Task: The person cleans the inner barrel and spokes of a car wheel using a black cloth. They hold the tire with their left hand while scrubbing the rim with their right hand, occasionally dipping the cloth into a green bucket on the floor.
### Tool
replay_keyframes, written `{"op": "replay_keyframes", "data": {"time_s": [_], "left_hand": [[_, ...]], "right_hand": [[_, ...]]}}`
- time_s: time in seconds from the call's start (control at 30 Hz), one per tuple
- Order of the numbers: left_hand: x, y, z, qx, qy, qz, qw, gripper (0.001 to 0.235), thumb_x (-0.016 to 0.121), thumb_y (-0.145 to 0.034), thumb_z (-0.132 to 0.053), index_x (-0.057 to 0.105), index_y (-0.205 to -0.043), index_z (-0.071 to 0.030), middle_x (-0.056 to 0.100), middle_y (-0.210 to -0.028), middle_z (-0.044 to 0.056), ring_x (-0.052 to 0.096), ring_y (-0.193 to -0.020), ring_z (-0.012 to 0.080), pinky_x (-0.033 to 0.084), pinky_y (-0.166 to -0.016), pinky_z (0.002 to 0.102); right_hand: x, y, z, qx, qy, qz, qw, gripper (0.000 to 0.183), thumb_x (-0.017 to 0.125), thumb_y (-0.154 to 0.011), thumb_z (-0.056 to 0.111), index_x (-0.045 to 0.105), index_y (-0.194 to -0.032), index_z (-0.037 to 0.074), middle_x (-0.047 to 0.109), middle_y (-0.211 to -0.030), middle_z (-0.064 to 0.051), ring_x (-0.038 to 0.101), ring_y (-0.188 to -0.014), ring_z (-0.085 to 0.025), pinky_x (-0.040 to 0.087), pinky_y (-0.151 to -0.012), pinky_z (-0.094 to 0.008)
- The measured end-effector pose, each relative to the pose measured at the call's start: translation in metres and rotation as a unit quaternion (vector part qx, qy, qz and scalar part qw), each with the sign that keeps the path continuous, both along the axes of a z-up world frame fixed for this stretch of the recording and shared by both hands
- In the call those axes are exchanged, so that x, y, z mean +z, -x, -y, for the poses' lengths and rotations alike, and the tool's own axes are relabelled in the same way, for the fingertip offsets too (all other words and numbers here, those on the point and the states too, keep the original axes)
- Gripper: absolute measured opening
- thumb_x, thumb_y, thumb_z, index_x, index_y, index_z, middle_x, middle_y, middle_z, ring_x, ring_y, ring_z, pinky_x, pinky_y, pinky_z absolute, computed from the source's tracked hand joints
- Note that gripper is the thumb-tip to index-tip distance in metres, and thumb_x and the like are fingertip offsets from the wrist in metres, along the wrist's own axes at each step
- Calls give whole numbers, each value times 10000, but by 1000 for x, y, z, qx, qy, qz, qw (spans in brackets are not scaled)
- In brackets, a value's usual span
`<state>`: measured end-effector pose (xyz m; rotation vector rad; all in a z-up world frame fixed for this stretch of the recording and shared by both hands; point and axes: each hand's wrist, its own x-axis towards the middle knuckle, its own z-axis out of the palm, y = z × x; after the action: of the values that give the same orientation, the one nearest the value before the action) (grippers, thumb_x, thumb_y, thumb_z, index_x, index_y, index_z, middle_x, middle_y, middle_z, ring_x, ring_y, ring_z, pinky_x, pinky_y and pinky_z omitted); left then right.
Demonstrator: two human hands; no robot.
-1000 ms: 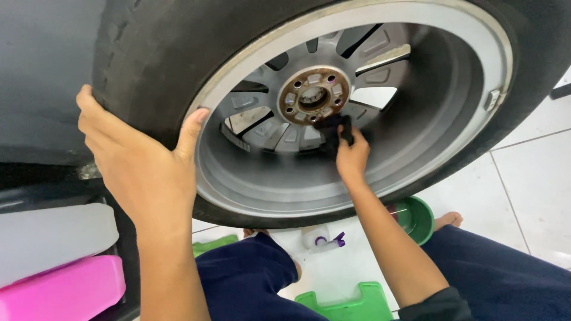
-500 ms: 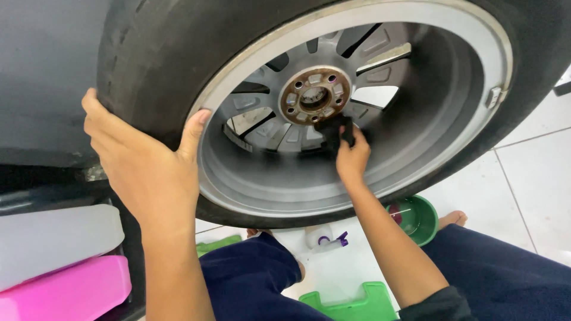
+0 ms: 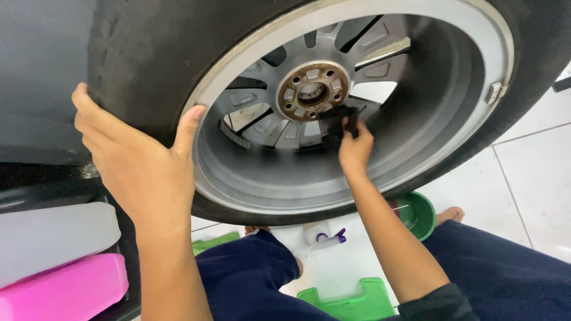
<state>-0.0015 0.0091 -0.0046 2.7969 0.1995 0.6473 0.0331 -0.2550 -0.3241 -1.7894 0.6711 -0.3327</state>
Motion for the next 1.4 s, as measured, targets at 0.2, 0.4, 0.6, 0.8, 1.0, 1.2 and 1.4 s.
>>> {"op": "replay_keyframes", "data": {"time_s": [0.2,0.4,0.6,0.8,1.0,1.2,1.4], "left_hand": [[1,-1,1,6,4,-5,1000,1043,766,-976,-675,184,-1461,42,443,-1372,289,483,-1184,450,476,-913,538],[-1,1,-3,9,-2,-4,1000,1065,811,-987,-668,183,-1460,51,452,-1371,286,484,-1169,434,474,-922,520],[-2,1,-5,3,-4,6,1000,1064,818,-989,-656,179,-1463,50,442,-1398,286,493,-1195,440,463,-970,519],[-5,-1,-8,5,-5,16,1000,1080,813,-972,-674,185,-1466,54,435,-1419,277,510,-1231,456,452,-1028,517],[-9,-2,-14,9,-4,21,1000,1112,839,-936,-693,194,-1464,43,447,-1417,267,500,-1278,443,441,-1072,501],[-10,-3,-18,30,4,7,1000,1152,834,-909,-746,185,-1478,17,445,-1414,248,512,-1235,419,446,-1049,489],[-13,-6,-22,43,-14,13,999,1158,754,-879,-829,220,-1475,8,468,-1388,225,539,-1203,409,448,-1030,472]], "right_hand": [[36,-11,-9,-40,54,131,989,211,613,-970,237,694,-1063,66,751,-947,-83,645,-912,-136,492,-807,-311],[36,8,-28,35,-3,-8,999,225,647,-936,300,723,-949,88,739,-857,-31,621,-878,-96,465,-775,-266],[-1,-1,-25,-71,-90,38,993,227,668,-930,278,747,-973,69,704,-870,28,566,-876,-56,467,-793,-233],[3,0,-84,-105,-275,-22,956,180,556,-930,127,705,-1013,67,688,-878,-23,582,-761,-108,477,-644,-264],[4,-10,-132,-27,-323,-37,945,102,652,-892,164,693,-877,72,614,-736,-11,535,-651,-98,437,-530,-274],[52,-28,-147,93,-241,60,964,187,690,-883,185,752,-1017,71,727,-1013,-10,609,-970,-101,491,-900,-258],[100,-22,-125,237,203,209,927,315,671,-907,170,623,-1212,106,636,-1014,-120,638,-935,-314,509,-820,-401]]}}
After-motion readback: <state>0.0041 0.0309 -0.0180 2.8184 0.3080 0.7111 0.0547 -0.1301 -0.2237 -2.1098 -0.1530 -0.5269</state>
